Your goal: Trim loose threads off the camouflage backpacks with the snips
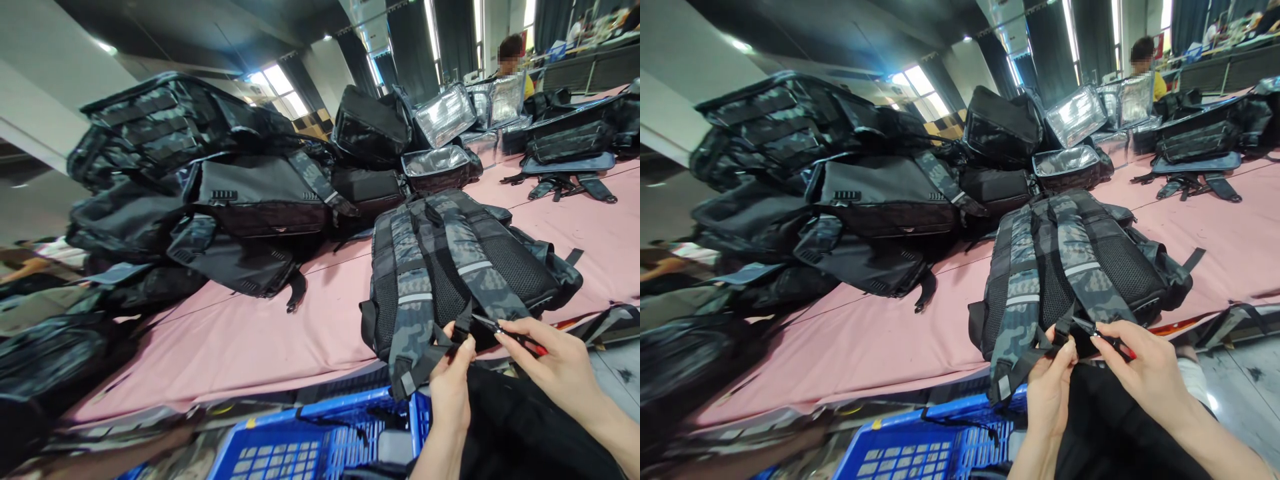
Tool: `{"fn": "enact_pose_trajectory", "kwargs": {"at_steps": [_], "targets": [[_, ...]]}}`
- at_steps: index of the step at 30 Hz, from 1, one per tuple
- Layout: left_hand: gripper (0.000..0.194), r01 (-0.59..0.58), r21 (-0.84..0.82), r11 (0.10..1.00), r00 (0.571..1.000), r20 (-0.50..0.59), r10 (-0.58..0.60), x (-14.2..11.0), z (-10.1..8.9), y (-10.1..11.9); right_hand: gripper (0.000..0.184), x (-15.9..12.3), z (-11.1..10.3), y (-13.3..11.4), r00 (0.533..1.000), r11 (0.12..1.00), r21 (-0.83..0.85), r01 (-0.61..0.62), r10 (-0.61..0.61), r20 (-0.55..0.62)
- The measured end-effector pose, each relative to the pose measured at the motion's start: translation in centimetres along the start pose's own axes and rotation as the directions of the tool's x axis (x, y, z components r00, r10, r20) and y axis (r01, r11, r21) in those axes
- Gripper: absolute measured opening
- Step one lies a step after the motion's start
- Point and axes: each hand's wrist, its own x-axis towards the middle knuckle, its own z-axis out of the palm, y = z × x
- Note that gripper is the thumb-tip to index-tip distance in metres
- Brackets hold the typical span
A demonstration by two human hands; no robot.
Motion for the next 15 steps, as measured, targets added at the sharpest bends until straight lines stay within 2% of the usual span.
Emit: {"fn": "enact_pose_trajectory", "kwargs": {"at_steps": [3,7,11,13,15], "targets": [[0.040,-0.021,0.001,1.000,1.000,0.020,0.021,0.0,-0.1,-0.1,0.019,0.2,0.1,-0.4,0.997,0.998,0.027,-0.055,0.053,0.051],[0.040,-0.038,-0.006,0.999,0.999,0.027,0.039,-0.1,-0.2,-0.3,0.017,0.9,0.3,-0.6,0.988,0.999,0.023,-0.027,0.023,0.150],[0.044,0.001,0.031,1.000,0.999,0.044,-0.002,-0.8,-0.2,-0.2,0.015,0.7,0.3,-0.5,0.993,1.000,0.026,-0.012,0.009,0.115],[0.042,0.026,0.083,0.996,0.989,0.146,-0.038,-1.5,-0.4,0.1,0.019,0.2,0.2,-0.3,0.998,0.999,0.014,-0.044,0.043,0.048],[0.040,0.049,0.200,0.979,0.942,0.317,-0.111,-2.5,-0.9,0.8,0.026,-0.4,0.0,-0.2,0.992,0.992,-0.007,-0.123,0.123,0.000]]}}
